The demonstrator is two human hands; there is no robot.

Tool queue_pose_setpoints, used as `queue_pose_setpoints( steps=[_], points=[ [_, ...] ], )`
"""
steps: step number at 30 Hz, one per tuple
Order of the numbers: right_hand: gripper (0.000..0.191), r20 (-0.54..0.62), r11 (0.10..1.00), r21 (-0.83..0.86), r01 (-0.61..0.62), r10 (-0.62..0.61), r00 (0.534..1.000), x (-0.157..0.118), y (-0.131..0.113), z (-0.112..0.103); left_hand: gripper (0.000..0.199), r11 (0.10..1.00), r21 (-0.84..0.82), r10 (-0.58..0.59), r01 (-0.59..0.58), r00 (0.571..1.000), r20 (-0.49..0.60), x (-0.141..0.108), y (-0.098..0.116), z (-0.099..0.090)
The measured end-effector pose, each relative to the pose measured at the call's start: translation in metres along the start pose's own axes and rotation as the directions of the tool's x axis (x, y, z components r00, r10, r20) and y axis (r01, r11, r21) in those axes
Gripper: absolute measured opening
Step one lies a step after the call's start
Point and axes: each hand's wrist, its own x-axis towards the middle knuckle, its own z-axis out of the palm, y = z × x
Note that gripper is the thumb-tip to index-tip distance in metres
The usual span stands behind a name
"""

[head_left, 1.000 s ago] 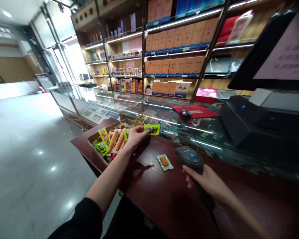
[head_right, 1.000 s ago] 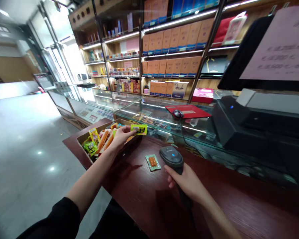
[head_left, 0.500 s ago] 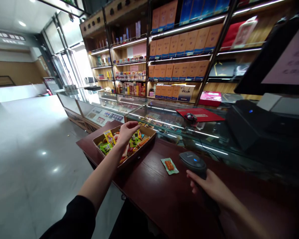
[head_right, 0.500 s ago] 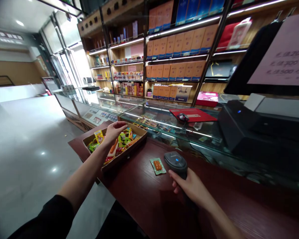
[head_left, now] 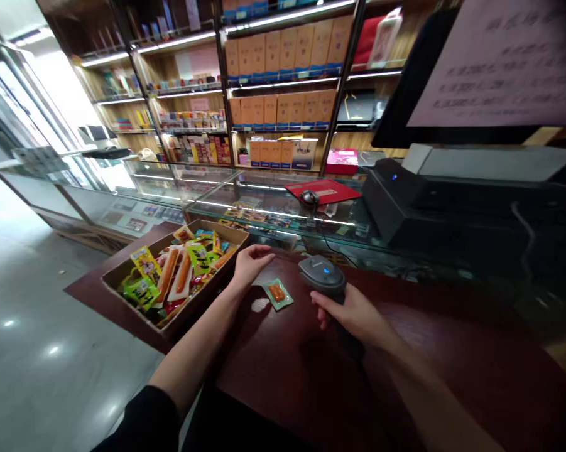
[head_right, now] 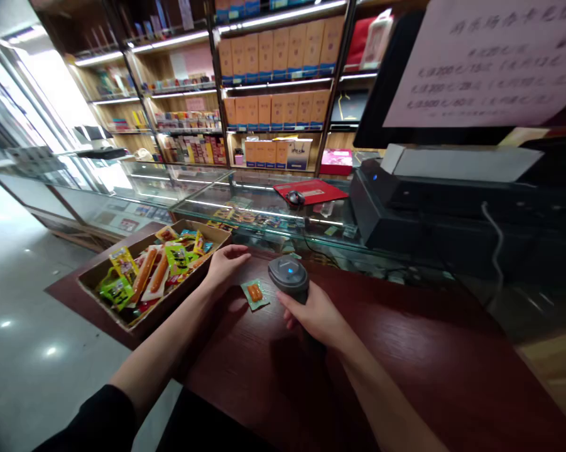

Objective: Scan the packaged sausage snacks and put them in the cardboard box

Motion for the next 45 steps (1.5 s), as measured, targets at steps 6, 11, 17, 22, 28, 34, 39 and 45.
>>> queue_pose_setpoints(
  steps=[6, 11, 17, 22, 28, 34, 39, 45],
  points=[
    [0.038, -0.024, 0.999, 0.023, -0.038, 0.038, 0.999, 0.003, 0.001, -0.004, 0.037, 0.996, -0.046, -0.07, 0.073, 0.995, 0.069, -0.005, -0.031, 0.019],
    [0.04, -0.023, 0.997, 0.066, -0.031, 0.033, 0.999, 0.006, 0.008, -0.004, 0.036, 0.996, 0.064, -0.075, 0.067, 0.99, 0.124, -0.007, -0.047, 0.016],
    [0.041, -0.01, 0.997, 0.079, -0.025, 0.026, 1.0, 0.011, 0.016, -0.004, 0.045, 0.811, 0.543, 0.051, -0.218, 0.951, 0.305, -0.02, -0.036, 0.0],
    [0.04, 0.0, 0.997, 0.069, -0.046, 0.046, 0.999, 0.013, 0.016, -0.001, 0.086, 0.545, 0.698, 0.012, -0.465, 0.836, 0.548, -0.036, -0.028, -0.003],
    [0.04, 0.005, 0.997, 0.054, -0.063, 0.063, 0.998, 0.014, 0.016, -0.001, 0.072, 0.408, 0.765, -0.007, -0.498, 0.837, 0.548, -0.049, -0.022, 0.006],
    [0.039, 0.007, 0.995, 0.051, -0.085, 0.085, 0.996, 0.011, 0.014, 0.001, 0.028, 0.707, 0.639, 0.045, -0.304, 0.92, 0.389, -0.031, -0.019, -0.002],
    [0.038, 0.053, 0.995, 0.03, -0.091, 0.09, 0.995, 0.005, 0.009, 0.009, 0.04, 0.988, 0.052, -0.155, 0.147, 0.961, 0.229, -0.009, -0.024, -0.014],
    [0.036, 0.117, 0.997, 0.028, -0.073, 0.07, 0.991, 0.001, 0.01, 0.024, 0.049, 0.932, -0.167, -0.284, 0.323, 0.933, 0.221, -0.005, -0.028, -0.018]
  ],
)
